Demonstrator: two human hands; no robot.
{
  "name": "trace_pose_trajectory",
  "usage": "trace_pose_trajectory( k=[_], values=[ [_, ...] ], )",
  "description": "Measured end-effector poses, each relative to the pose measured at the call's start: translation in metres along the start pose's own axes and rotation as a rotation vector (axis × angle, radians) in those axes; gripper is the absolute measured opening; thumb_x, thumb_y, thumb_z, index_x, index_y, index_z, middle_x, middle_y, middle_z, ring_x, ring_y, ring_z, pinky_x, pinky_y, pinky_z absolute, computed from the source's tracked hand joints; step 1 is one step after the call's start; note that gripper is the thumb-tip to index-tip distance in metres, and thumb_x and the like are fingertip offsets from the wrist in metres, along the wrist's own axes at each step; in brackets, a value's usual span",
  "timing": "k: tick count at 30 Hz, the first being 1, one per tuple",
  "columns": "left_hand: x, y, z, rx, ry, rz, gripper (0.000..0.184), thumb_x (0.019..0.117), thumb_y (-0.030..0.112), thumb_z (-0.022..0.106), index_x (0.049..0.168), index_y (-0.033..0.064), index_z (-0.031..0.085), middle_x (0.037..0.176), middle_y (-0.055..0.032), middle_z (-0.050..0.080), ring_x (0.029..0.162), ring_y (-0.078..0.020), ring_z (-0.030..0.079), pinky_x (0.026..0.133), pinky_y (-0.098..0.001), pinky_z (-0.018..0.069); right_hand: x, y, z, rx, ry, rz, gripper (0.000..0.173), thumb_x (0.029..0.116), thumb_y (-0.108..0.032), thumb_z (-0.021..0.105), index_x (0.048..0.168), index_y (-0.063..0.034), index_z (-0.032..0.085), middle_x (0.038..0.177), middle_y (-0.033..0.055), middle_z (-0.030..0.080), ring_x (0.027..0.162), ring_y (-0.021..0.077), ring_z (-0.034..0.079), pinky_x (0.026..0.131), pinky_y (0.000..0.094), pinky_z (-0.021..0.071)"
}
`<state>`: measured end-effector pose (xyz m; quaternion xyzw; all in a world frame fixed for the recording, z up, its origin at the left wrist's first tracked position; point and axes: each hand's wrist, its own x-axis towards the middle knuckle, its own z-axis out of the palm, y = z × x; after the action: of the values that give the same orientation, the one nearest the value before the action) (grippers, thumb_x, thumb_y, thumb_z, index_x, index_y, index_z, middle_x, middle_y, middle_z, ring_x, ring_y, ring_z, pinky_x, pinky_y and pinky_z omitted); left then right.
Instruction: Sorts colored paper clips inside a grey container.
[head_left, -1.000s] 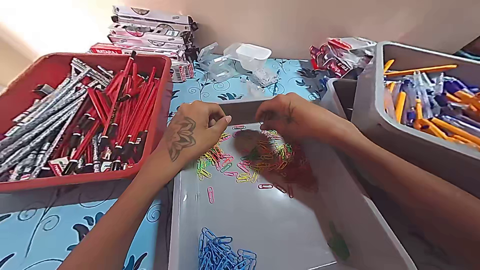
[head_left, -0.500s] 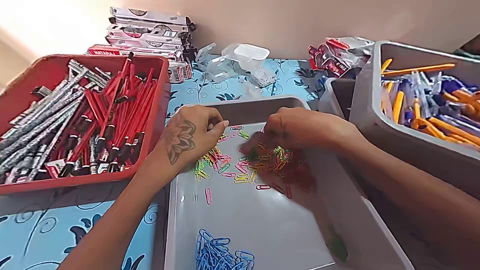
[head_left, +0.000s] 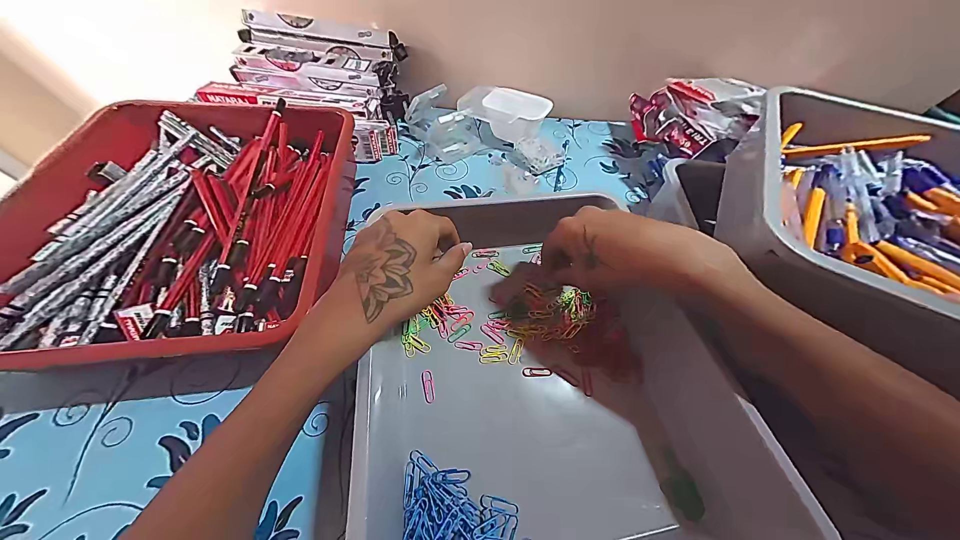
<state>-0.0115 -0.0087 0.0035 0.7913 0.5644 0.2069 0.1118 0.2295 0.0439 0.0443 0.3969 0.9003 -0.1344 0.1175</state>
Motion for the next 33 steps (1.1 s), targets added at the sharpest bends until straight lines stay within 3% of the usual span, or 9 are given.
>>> trace_pose_trajectory(
  k=[5,10,16,23,26,29,31,33],
  values=[
    [0.000,0.002,0.000,0.045,-0.029,-0.010,0.026,0.1047,0.026,0.058,0.096,0.0071,0.074,0.080,-0.0126,0.069,0.079,-0.0313,0.066,0.071,-0.0553,0.0465,0.001,-0.002,0.001,-0.037,-0.078,0.049,0.013,0.0958,-0.019,0.073,0.090,-0.0071,0.072,0.080,0.0068,0.066,0.079,0.0244,0.065,0.069,0.0481,0.0515],
    [0.001,0.000,0.001,0.039,-0.014,0.003,0.026,0.1045,0.026,0.058,0.096,0.0078,0.074,0.078,-0.0106,0.067,0.076,-0.0293,0.065,0.068,-0.0540,0.0465,0.000,0.006,0.002,0.038,-0.048,-0.013,0.009,0.0948,-0.013,0.071,0.088,-0.0065,0.074,0.077,0.0057,0.068,0.074,0.0205,0.066,0.066,0.0448,0.0536],
    [0.000,0.002,-0.001,0.044,-0.047,-0.013,0.027,0.1050,0.027,0.058,0.098,0.0067,0.074,0.081,-0.0126,0.069,0.080,-0.0312,0.066,0.071,-0.0553,0.0469,0.003,0.002,0.003,0.029,-0.080,0.034,0.014,0.0951,-0.016,0.073,0.092,-0.0028,0.071,0.080,0.0099,0.066,0.078,0.0263,0.065,0.071,0.0501,0.0527],
    [0.001,0.003,-0.002,0.060,-0.074,-0.031,0.027,0.1058,0.027,0.057,0.100,0.0073,0.074,0.078,-0.0110,0.068,0.076,-0.0300,0.065,0.069,-0.0541,0.0469,-0.002,0.006,-0.001,0.082,-0.025,-0.038,0.013,0.0977,-0.011,0.066,0.089,-0.0037,0.074,0.075,0.0073,0.066,0.072,0.0209,0.065,0.066,0.0447,0.0526],
    [0.001,-0.001,0.000,-0.005,0.010,0.011,0.026,0.1045,0.024,0.058,0.099,0.0051,0.075,0.081,-0.0123,0.069,0.078,-0.0295,0.067,0.070,-0.0538,0.0491,-0.001,0.005,-0.002,0.070,0.037,-0.014,0.014,0.0977,-0.011,0.064,0.088,-0.0062,0.073,0.071,0.0052,0.064,0.067,0.0190,0.062,0.061,0.0437,0.0505],
    [0.001,-0.001,0.000,-0.098,0.191,0.001,0.026,0.1035,0.023,0.057,0.094,0.0053,0.073,0.077,-0.0074,0.065,0.069,-0.0191,0.059,0.064,-0.0419,0.0455,-0.008,-0.006,-0.006,0.109,0.087,-0.081,0.015,0.0973,-0.013,0.064,0.086,-0.0089,0.072,0.068,0.0008,0.061,0.062,0.0124,0.058,0.056,0.0355,0.0454],
    [0.000,0.001,-0.002,-0.120,0.190,-0.042,0.027,0.1043,0.024,0.057,0.095,0.0052,0.073,0.078,-0.0070,0.065,0.069,-0.0179,0.059,0.065,-0.0403,0.0457,-0.019,-0.026,-0.001,0.252,0.087,-0.247,0.012,0.0944,-0.010,0.066,0.084,-0.0076,0.073,0.065,-0.0017,0.060,0.055,0.0051,0.054,0.051,0.0244,0.0414],
    [0.000,0.001,-0.003,-0.123,0.152,-0.060,0.027,0.1040,0.025,0.057,0.095,0.0054,0.073,0.079,-0.0072,0.065,0.071,-0.0188,0.060,0.066,-0.0414,0.0461,-0.025,-0.045,0.013,0.442,-0.023,-0.476,0.009,0.0957,-0.012,0.065,0.093,-0.0083,0.073,0.071,-0.0060,0.065,0.057,-0.0040,0.055,0.050,0.0123,0.0446]
  ],
)
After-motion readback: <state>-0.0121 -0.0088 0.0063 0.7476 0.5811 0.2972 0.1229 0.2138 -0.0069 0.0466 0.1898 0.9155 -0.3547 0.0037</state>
